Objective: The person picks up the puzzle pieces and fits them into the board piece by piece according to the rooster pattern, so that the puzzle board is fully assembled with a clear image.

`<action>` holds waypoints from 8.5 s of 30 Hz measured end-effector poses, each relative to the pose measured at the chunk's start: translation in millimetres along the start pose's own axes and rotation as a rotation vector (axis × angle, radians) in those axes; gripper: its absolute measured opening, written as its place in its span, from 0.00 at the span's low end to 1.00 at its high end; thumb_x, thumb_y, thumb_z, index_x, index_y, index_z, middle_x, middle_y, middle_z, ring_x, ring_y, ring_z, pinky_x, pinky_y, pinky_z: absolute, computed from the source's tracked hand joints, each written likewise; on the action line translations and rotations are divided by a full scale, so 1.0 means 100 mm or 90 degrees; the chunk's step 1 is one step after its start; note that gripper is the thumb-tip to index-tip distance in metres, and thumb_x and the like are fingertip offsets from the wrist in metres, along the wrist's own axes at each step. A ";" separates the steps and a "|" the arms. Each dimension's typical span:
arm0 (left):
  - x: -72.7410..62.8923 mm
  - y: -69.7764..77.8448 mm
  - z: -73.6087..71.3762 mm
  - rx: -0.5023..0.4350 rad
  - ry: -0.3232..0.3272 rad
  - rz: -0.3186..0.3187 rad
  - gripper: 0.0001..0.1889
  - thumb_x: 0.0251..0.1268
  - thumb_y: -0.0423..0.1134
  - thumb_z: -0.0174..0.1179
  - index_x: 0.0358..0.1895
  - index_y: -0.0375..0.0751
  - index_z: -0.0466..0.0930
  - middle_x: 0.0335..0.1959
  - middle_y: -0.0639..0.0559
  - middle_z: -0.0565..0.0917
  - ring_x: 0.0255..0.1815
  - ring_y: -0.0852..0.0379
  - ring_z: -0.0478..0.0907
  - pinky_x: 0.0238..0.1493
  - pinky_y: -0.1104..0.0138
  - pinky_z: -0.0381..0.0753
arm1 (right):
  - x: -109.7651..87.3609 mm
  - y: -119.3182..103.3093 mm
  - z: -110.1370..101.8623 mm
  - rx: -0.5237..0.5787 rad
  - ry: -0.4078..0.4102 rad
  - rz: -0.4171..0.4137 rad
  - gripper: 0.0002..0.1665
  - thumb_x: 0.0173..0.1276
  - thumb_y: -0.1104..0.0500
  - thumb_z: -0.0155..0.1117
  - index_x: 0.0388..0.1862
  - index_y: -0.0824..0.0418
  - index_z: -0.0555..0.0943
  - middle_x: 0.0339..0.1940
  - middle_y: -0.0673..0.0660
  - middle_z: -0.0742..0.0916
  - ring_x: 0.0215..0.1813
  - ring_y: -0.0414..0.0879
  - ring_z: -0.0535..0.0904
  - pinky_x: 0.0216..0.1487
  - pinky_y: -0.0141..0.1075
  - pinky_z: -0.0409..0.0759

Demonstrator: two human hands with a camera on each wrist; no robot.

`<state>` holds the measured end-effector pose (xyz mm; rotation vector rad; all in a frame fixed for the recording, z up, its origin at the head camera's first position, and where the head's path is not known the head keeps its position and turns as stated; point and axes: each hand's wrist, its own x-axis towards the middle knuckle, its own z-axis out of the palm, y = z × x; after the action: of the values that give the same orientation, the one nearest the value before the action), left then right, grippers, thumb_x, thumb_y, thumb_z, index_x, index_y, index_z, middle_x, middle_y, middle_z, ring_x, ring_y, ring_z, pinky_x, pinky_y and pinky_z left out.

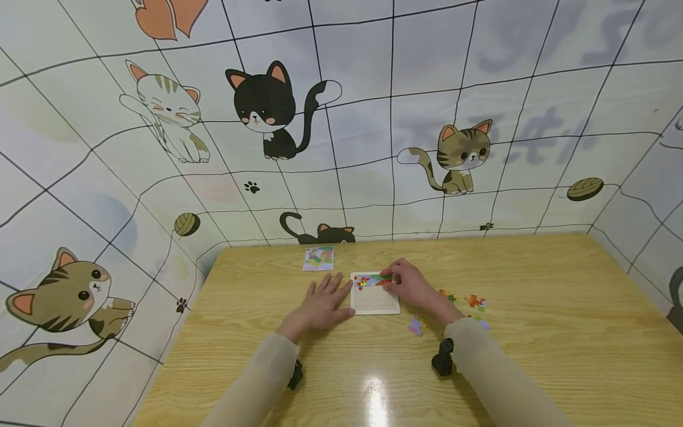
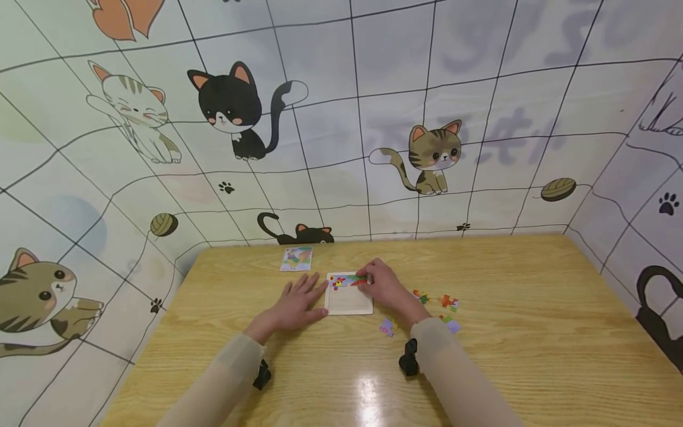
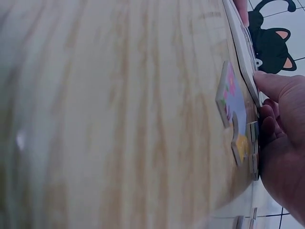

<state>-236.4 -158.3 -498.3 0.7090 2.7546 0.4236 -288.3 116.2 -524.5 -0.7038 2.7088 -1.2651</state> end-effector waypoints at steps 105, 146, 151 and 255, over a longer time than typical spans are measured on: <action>0.00 -0.01 0.01 -0.007 -0.007 0.001 0.39 0.79 0.60 0.51 0.83 0.47 0.53 0.84 0.40 0.47 0.83 0.36 0.38 0.75 0.34 0.39 | -0.33 -0.01 -0.57 0.078 -0.099 0.017 0.06 0.69 0.65 0.70 0.41 0.62 0.81 0.35 0.52 0.84 0.38 0.47 0.77 0.38 0.37 0.77; 0.03 -0.03 0.03 -0.008 -0.002 -0.002 0.39 0.79 0.61 0.50 0.84 0.47 0.52 0.84 0.40 0.45 0.83 0.36 0.36 0.75 0.34 0.37 | 0.10 -0.51 0.28 0.075 -0.010 0.062 0.09 0.63 0.71 0.72 0.41 0.66 0.83 0.32 0.52 0.84 0.36 0.44 0.79 0.40 0.36 0.79; 0.01 0.00 0.00 -0.002 -0.001 -0.002 0.38 0.79 0.59 0.51 0.83 0.46 0.54 0.84 0.39 0.47 0.83 0.35 0.39 0.75 0.34 0.41 | 0.09 -0.52 0.32 0.070 0.003 0.051 0.10 0.61 0.71 0.73 0.41 0.67 0.84 0.31 0.53 0.84 0.35 0.44 0.77 0.40 0.36 0.78; 0.01 0.02 -0.01 0.000 -0.010 -0.003 0.37 0.80 0.58 0.50 0.83 0.45 0.54 0.84 0.40 0.47 0.83 0.36 0.38 0.75 0.34 0.40 | -0.02 -0.51 0.40 -0.120 -0.028 -0.071 0.14 0.74 0.68 0.63 0.55 0.68 0.87 0.41 0.57 0.79 0.39 0.46 0.75 0.42 0.39 0.77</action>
<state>-237.4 -156.5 -496.7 0.7026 2.7409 0.4163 -257.5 60.3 -513.8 -0.9019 2.8131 -1.0094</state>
